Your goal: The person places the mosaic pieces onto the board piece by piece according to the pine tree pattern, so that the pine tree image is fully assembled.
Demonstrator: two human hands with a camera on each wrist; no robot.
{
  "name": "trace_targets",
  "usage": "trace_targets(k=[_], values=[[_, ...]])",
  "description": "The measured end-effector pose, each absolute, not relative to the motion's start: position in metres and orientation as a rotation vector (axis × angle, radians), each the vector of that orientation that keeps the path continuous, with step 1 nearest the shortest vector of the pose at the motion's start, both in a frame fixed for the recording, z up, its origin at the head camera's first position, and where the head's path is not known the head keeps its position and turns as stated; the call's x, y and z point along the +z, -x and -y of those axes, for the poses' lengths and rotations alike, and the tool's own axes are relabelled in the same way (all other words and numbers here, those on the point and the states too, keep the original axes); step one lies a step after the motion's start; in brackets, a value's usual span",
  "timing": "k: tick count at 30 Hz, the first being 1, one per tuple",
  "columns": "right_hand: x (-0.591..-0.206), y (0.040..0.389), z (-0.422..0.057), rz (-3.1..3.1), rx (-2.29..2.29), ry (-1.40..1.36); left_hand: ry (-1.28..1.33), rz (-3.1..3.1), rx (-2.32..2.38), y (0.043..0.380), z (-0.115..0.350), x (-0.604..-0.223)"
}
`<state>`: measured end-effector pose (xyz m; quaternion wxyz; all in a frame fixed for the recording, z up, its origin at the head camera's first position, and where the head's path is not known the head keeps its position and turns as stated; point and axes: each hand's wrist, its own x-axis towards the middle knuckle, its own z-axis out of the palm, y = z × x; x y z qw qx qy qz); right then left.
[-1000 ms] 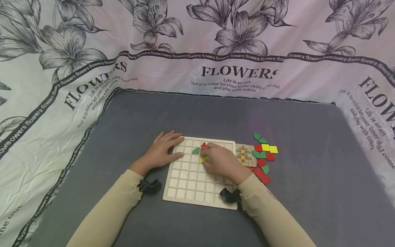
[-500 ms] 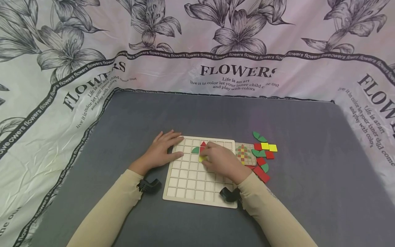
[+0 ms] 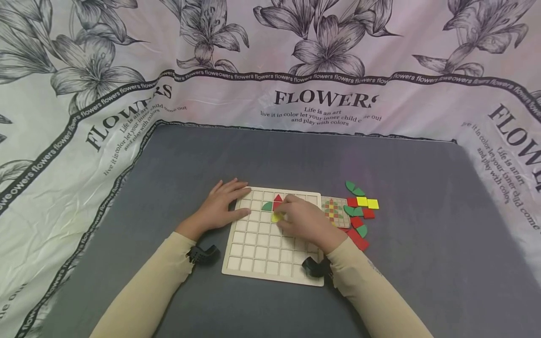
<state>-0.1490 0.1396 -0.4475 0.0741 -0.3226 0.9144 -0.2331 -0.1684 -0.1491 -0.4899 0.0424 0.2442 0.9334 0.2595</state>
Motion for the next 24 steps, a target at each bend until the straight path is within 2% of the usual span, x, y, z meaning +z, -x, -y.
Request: trace_targets(k=[18,24], values=[[-0.438,0.159,-0.170,-2.802,-0.753,0.908,-0.759,-2.843,0.801,0.168,0.149,-0.490],[-0.434,0.163,-0.187,-2.823,-0.744,0.808,-0.762,-2.843,0.816,0.168,0.150,-0.490]])
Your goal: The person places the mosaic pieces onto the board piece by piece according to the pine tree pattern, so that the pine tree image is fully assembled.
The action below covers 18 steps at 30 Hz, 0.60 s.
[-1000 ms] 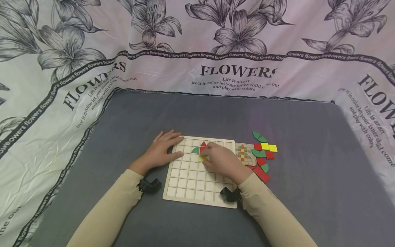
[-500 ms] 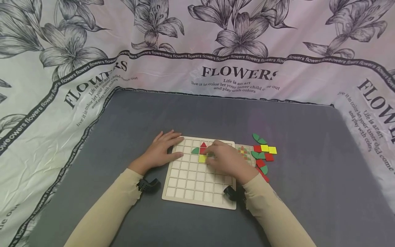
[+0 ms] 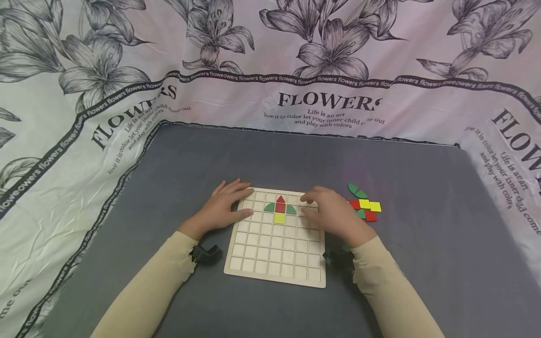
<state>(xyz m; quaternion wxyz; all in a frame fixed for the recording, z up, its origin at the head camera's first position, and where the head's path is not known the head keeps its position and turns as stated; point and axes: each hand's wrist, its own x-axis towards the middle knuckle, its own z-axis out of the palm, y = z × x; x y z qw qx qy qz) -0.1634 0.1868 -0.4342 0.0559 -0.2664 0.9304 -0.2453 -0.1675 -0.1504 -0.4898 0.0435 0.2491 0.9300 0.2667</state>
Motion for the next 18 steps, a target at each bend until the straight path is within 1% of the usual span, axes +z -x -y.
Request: trace_targets(k=[8,18], values=[[-0.429,0.163,-0.211,-2.810,-0.797,0.740,-0.759,-2.845,0.818,0.167,0.151,-0.491],[-0.426,0.163,-0.241,-2.852,-0.721,0.643,-0.750,-2.857,0.796,0.168,0.151,-0.492]])
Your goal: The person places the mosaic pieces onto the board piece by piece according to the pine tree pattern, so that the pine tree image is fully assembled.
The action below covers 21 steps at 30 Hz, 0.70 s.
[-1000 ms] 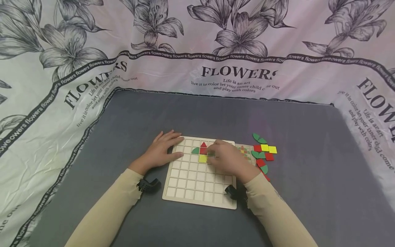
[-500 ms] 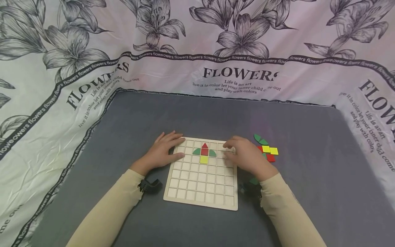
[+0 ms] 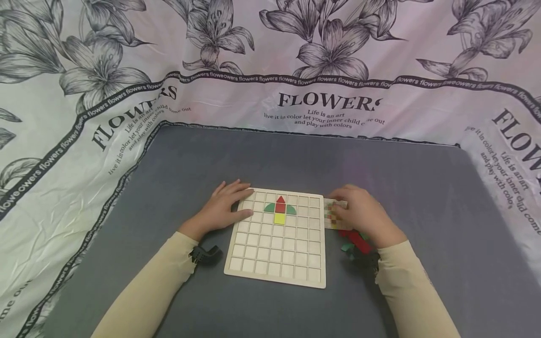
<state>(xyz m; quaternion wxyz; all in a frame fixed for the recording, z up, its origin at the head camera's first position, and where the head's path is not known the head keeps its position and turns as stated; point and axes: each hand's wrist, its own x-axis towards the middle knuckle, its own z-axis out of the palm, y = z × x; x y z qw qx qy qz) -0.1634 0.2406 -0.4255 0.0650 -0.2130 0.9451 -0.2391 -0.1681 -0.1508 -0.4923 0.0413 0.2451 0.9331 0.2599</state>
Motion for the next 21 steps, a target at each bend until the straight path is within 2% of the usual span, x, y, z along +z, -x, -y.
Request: trace_targets(k=[21], values=[[-0.431,0.170,-0.273,-2.880,-0.566,0.479,-0.741,-2.854,0.798,0.167,0.148,-0.490]])
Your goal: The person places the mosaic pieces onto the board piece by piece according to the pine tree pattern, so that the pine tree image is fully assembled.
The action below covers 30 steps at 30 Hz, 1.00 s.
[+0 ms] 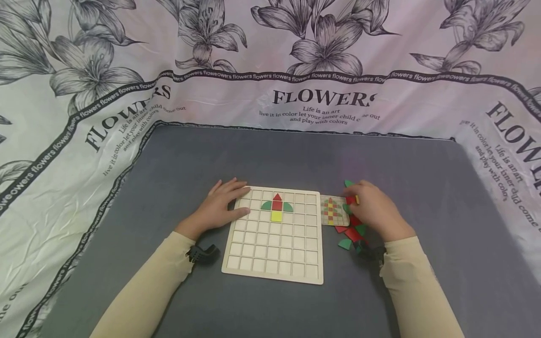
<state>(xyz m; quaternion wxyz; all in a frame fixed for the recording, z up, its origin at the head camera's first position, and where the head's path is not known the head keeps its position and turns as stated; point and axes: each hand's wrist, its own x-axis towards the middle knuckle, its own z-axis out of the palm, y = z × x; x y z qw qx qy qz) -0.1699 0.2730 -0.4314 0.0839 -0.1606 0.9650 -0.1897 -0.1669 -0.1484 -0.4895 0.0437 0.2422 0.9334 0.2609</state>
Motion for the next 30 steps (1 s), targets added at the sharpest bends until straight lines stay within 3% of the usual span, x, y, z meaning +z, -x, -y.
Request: trace_targets(k=[30], values=[[-0.4380,0.1773,-0.2803,-2.932,-0.495,0.421,-0.736,-2.848,0.791,0.1689,0.1501,-0.4922]])
